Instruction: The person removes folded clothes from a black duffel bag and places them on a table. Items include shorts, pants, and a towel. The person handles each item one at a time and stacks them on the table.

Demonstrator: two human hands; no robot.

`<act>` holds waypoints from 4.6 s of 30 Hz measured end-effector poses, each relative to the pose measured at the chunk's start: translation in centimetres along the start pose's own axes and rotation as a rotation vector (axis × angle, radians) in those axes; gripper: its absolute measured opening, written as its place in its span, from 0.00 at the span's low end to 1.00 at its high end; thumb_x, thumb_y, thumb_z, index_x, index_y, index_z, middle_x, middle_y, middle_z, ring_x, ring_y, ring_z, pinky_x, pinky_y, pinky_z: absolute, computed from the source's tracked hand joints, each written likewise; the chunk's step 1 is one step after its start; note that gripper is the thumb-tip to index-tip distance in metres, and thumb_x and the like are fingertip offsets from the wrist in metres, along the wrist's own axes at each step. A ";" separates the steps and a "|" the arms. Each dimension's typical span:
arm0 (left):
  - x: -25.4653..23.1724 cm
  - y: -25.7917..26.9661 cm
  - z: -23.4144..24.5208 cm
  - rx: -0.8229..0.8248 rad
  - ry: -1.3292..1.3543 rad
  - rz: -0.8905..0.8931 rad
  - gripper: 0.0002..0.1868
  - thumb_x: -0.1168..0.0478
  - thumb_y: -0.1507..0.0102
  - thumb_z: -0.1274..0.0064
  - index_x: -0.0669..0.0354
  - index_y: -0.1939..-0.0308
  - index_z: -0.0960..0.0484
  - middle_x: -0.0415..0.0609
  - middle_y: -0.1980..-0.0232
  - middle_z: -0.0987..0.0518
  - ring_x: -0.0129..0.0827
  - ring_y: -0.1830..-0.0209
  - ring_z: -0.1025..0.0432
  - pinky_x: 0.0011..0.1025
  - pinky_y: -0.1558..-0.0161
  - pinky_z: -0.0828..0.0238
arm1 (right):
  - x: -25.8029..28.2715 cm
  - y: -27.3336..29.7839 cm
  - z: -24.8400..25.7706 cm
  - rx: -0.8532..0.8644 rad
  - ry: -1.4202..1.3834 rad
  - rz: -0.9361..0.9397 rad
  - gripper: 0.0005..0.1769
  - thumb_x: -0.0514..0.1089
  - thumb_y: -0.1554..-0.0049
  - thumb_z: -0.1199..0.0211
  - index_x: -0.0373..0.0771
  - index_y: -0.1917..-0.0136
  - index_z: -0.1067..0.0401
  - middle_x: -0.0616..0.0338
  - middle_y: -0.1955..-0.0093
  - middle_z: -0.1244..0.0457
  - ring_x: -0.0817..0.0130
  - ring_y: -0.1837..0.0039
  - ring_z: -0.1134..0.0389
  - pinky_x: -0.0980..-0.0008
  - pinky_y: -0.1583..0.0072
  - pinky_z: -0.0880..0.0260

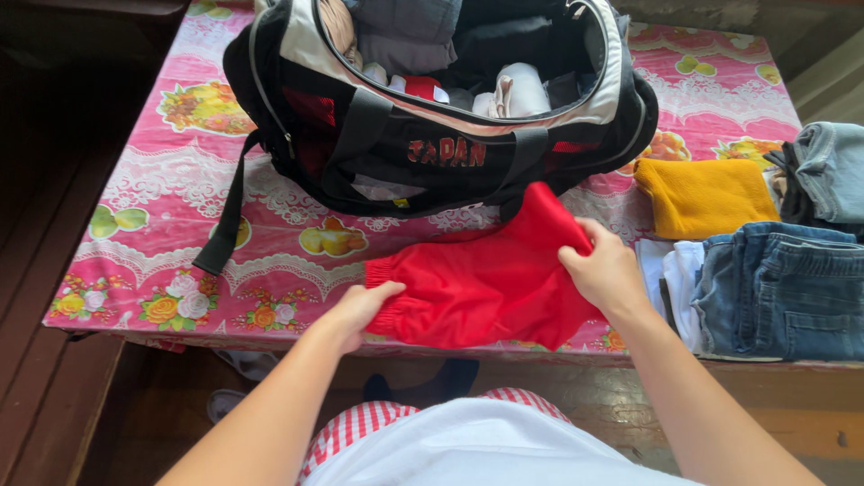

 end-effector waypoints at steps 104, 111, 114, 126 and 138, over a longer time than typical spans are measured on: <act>-12.3 -18.5 -48.3 -0.138 -0.270 -0.277 0.29 0.48 0.33 0.51 0.66 0.35 0.30 0.61 0.37 0.24 0.48 0.39 0.27 0.45 0.41 0.30 | -28.0 -25.9 18.2 0.070 0.302 0.228 0.60 0.43 0.52 0.27 0.31 0.19 0.61 0.26 0.24 0.55 0.33 0.28 0.46 0.55 0.30 0.42; -17.7 -11.2 -45.9 -0.281 -0.255 -0.527 0.24 0.54 0.35 0.48 0.72 0.44 0.22 0.64 0.51 0.22 0.50 0.53 0.31 0.47 0.52 0.38 | -22.2 -23.1 20.5 0.232 -0.136 0.132 0.36 0.50 0.45 0.34 0.38 0.27 0.37 0.48 0.30 0.40 0.57 0.32 0.38 0.61 0.32 0.38; -19.0 -6.6 -44.7 -0.024 0.054 -0.514 0.21 0.56 0.36 0.56 0.64 0.44 0.19 0.50 0.51 0.18 0.36 0.54 0.28 0.40 0.53 0.35 | -18.2 -20.9 20.7 0.375 -0.438 0.046 0.28 0.49 0.44 0.38 0.42 0.31 0.30 0.60 0.39 0.34 0.70 0.38 0.36 0.63 0.36 0.36; -24.4 7.7 -29.8 0.030 0.219 -0.601 0.20 0.59 0.38 0.61 0.57 0.45 0.22 0.47 0.45 0.17 0.36 0.46 0.24 0.42 0.46 0.28 | 0.1 -13.0 16.1 0.492 -0.817 0.056 0.16 0.46 0.41 0.39 0.41 0.41 0.24 0.64 0.43 0.32 0.72 0.39 0.33 0.66 0.38 0.30; -26.4 6.9 -13.4 0.072 0.124 -0.497 0.20 0.55 0.37 0.59 0.56 0.44 0.21 0.45 0.48 0.17 0.35 0.48 0.24 0.41 0.47 0.29 | 12.7 -12.0 4.2 0.490 -0.937 -0.038 0.15 0.43 0.40 0.41 0.39 0.41 0.25 0.61 0.46 0.31 0.72 0.43 0.30 0.69 0.42 0.29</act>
Point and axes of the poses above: each hand's wrist, its own y-axis away from the middle knuckle, its own z-axis out of the back of the hand, x = y × z, the point moved 8 cm from there along -y, towards the middle knuckle
